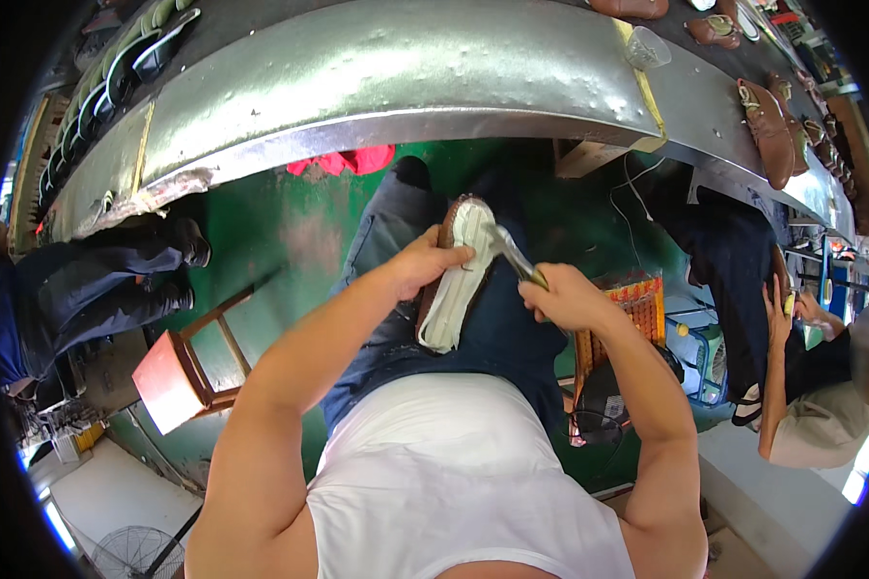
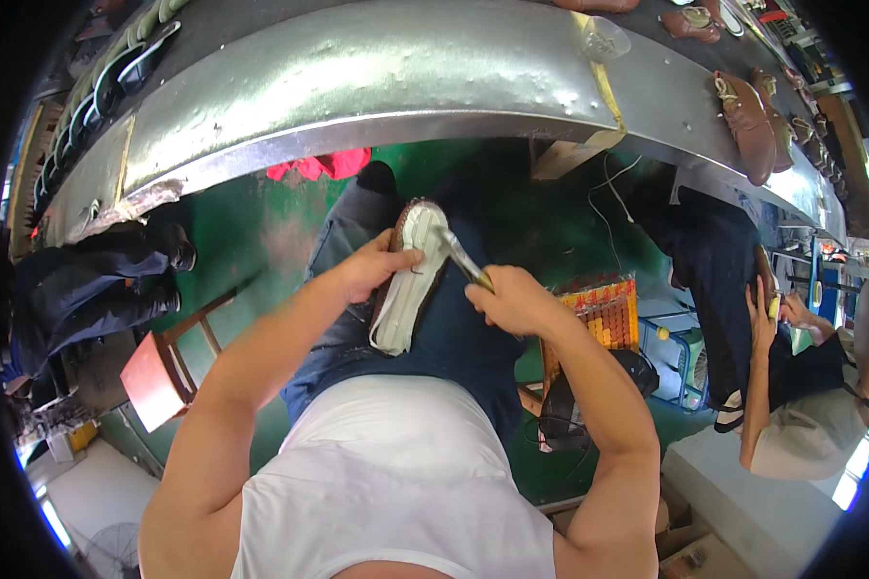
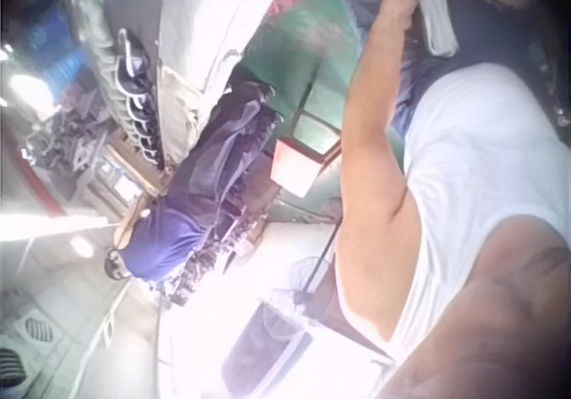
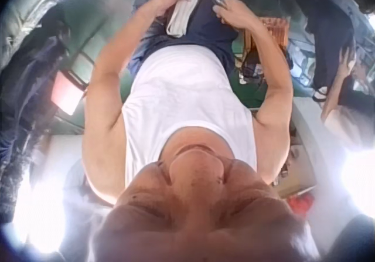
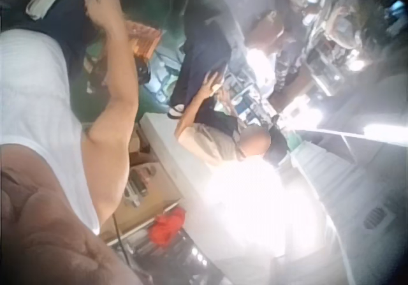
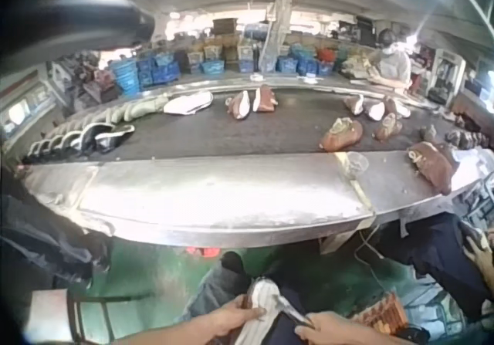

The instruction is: The recorder is manually lasting shoes using pincers to pull the upper material over the last and insole.

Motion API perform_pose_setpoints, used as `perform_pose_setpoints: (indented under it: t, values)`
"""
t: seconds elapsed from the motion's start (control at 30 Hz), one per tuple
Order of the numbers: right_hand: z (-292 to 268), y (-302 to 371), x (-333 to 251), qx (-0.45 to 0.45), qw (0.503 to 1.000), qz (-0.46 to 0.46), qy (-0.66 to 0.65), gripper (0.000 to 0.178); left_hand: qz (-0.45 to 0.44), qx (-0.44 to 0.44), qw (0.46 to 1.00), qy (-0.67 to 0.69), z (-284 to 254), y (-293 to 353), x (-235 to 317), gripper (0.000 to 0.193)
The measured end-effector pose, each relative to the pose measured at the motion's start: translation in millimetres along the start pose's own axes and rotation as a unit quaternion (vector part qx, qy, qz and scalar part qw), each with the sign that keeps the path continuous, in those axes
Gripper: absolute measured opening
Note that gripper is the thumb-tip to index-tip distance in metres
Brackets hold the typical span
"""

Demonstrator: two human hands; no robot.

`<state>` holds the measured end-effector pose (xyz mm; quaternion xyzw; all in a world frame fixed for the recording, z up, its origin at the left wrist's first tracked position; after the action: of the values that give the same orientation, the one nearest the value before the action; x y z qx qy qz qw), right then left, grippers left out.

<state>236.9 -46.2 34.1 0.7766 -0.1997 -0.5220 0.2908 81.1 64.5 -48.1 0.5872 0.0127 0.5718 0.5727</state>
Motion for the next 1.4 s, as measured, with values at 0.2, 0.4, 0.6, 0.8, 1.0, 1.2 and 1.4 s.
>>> perform_pose_setpoints:
  t: [0.2,0.4,0.6,0.8,1.0,1.2,1.4]
  values:
    - [45,24,-10,0.014,0.943,-0.155,0.294,0.036,0.004,-0.003,1.0,-0.028,1,-4,2,0.061]
    - [54,20,-11,0.061,0.929,-0.201,0.306,0.037,0.04,0.052,0.994,-0.083,-11,-6,-3,0.053]
    - [50,43,35,0.006,0.98,-0.071,0.188,0.039,0.157,0.024,0.968,-0.192,23,30,1,0.076]
    - [57,51,15,-0.006,0.967,-0.086,0.239,0.04,0.183,-0.009,0.978,-0.104,12,29,-43,0.09]
    - [49,45,15,0.017,0.935,-0.058,0.35,0.039,0.189,0.109,0.93,-0.295,16,34,-32,0.099]
    - [40,40,27,-0.094,0.96,-0.066,0.255,0.037,0.174,-0.016,0.967,-0.186,18,50,-64,0.103]
    - [6,48,-36,0.154,0.974,-0.148,0.073,0.035,0.169,0.072,0.957,-0.225,20,45,-50,0.106]
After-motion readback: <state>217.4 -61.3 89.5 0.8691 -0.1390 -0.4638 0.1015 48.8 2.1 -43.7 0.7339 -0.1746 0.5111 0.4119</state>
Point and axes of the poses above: each hand's wrist, its own y-axis away from the middle knuckle, its own z-axis out of the palm, x = y × z, the point moved 8 cm from there along -y, towards the middle knuckle
